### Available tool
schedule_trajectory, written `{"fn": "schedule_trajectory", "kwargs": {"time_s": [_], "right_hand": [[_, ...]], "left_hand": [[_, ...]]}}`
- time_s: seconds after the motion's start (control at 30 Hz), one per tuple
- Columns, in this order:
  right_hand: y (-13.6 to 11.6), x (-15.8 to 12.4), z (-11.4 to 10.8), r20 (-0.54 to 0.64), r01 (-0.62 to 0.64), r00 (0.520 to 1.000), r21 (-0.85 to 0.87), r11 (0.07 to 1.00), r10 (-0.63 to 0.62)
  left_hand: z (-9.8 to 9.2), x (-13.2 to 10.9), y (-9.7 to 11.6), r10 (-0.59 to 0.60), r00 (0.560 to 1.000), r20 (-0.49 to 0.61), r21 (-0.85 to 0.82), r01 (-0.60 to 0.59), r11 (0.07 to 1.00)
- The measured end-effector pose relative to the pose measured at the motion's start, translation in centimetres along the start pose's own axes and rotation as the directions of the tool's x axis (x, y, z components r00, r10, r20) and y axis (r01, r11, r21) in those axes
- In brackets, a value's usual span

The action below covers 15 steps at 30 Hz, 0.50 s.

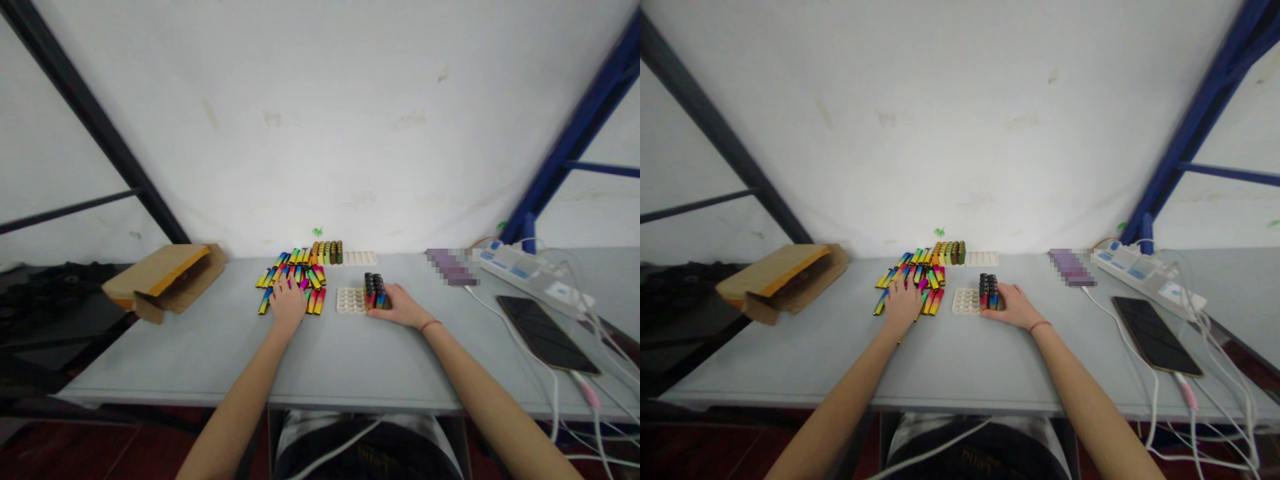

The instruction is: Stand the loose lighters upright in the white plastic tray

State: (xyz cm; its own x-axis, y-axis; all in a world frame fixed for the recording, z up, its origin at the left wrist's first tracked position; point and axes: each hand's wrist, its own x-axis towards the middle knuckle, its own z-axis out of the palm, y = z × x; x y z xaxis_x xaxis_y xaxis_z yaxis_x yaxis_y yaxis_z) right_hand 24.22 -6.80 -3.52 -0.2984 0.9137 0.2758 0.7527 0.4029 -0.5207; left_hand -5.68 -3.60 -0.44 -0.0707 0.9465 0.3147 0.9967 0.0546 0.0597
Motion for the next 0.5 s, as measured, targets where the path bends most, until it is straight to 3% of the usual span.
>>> {"fn": "schedule_trajectory", "kwargs": {"time_s": [0.2,0.37,0.43,0.5], "right_hand": [[-0.1,0.0,0.0,0.000,-0.005,1.000,0.002,1.000,0.005],[0.0,0.1,0.0,-0.002,0.006,1.000,0.003,1.000,-0.006],[0.0,0.1,0.0,0.002,0.007,1.000,-0.002,1.000,-0.007],[0.0,0.1,0.0,0.005,0.007,1.000,-0.005,1.000,-0.007]], "left_hand": [[-0.7,-0.6,-1.7,0.001,0.998,0.065,-0.020,0.000,1.000],[-0.4,0.7,-3.9,0.009,0.995,0.104,-0.108,0.003,0.994],[-0.4,1.2,-5.5,0.110,0.992,0.058,-0.163,-0.099,0.982],[-0.6,1.3,-7.4,0.303,0.951,0.058,-0.220,-0.284,0.933]]}}
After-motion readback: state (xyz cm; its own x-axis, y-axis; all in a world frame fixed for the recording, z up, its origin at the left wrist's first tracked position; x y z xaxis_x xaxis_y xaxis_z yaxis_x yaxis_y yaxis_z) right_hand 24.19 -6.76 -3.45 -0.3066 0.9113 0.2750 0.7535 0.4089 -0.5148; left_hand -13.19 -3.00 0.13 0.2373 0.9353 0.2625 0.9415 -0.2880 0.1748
